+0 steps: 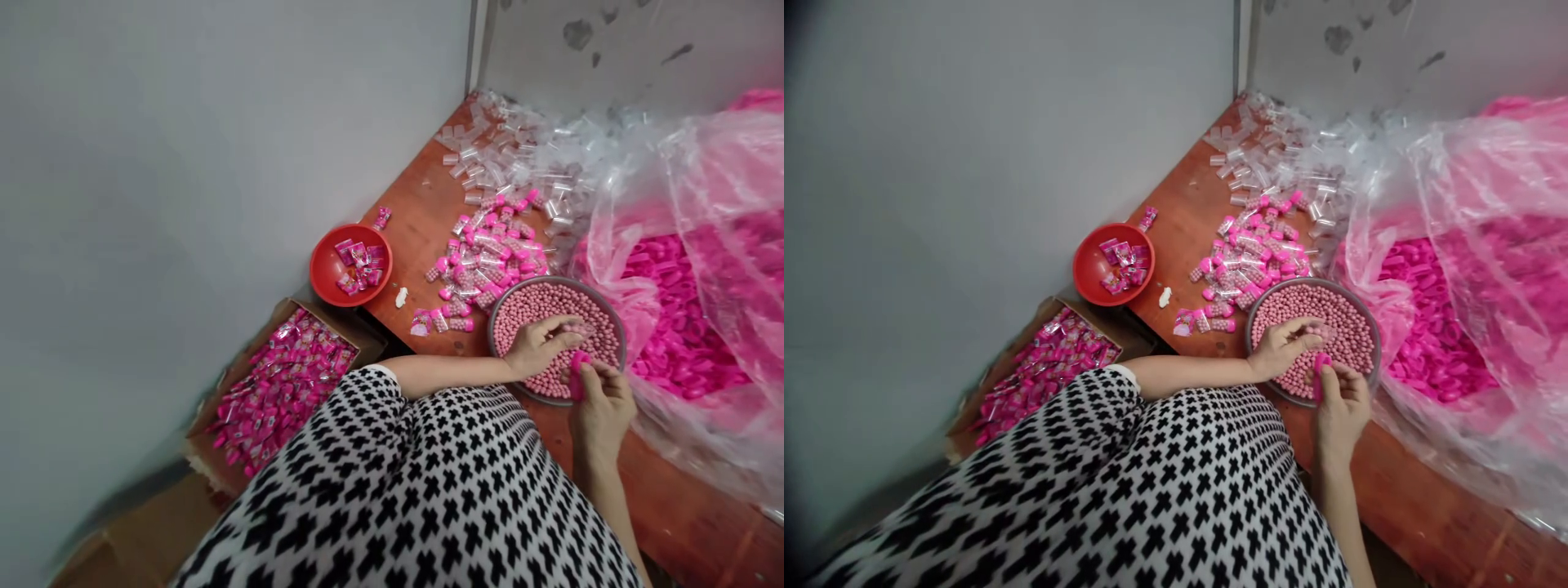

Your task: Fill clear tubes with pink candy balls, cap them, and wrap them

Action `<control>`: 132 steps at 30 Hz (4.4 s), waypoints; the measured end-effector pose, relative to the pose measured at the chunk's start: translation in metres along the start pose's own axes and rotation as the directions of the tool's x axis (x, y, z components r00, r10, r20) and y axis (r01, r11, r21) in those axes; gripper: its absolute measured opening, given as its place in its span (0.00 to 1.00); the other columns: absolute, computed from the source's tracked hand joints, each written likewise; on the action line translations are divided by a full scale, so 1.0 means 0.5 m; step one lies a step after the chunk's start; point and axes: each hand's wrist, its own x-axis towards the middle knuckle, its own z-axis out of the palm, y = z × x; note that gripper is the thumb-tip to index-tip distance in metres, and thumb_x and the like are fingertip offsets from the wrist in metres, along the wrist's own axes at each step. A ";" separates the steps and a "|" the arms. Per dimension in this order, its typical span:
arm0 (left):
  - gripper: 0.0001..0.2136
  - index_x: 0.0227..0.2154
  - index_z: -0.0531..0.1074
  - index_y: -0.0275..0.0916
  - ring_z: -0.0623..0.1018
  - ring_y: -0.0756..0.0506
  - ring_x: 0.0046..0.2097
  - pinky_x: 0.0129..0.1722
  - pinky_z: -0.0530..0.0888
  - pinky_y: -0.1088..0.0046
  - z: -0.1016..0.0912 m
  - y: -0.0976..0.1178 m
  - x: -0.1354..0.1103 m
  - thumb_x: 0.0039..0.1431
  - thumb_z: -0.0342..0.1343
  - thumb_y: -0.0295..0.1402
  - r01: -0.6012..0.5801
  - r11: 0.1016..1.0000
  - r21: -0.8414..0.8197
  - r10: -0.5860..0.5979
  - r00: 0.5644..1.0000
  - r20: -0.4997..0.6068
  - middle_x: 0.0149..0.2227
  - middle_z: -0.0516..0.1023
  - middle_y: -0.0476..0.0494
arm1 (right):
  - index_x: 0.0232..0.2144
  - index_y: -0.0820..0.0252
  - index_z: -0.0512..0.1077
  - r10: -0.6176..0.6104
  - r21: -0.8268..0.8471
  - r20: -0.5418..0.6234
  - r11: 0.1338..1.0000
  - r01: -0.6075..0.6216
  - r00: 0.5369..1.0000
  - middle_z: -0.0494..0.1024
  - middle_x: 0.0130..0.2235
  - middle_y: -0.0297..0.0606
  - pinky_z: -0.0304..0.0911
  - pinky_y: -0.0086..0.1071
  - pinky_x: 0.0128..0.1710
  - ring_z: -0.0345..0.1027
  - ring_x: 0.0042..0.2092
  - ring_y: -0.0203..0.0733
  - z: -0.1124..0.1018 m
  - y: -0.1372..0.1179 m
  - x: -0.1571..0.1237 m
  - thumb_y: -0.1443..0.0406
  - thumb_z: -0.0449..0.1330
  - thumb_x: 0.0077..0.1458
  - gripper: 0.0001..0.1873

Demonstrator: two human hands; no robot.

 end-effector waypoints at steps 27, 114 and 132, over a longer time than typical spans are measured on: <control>0.18 0.49 0.71 0.38 0.77 0.48 0.45 0.48 0.71 0.70 -0.030 -0.014 0.024 0.57 0.54 0.40 0.032 0.999 -0.044 -0.027 0.993 0.113 0.46 0.78 0.41 | 0.34 0.56 0.75 0.044 -0.073 0.327 0.997 -0.021 0.944 0.75 0.30 0.32 0.66 0.29 0.27 0.68 0.30 0.35 -0.012 -0.021 0.015 0.62 0.72 0.32 0.22; 0.11 0.38 0.78 0.39 0.75 0.45 0.43 0.47 0.72 0.64 -0.038 0.011 0.085 0.58 0.53 0.35 -0.307 0.878 0.366 0.166 0.914 0.369 0.37 0.78 0.41 | 0.30 0.57 0.72 0.302 0.455 0.619 0.614 -0.645 0.725 0.78 0.28 0.35 0.70 0.37 0.35 0.71 0.32 0.40 0.042 0.018 0.114 0.50 0.60 0.47 0.17; 0.11 0.38 0.74 0.33 0.73 0.40 0.47 0.47 0.66 0.67 -0.151 -0.091 0.622 0.60 0.47 0.30 0.043 0.307 0.951 -0.098 0.995 -0.014 0.43 0.76 0.34 | 0.30 0.58 0.75 0.416 0.128 0.431 0.850 -0.510 0.801 0.78 0.31 0.37 0.63 0.29 0.25 0.69 0.28 0.36 0.038 0.122 0.200 0.53 0.66 0.44 0.16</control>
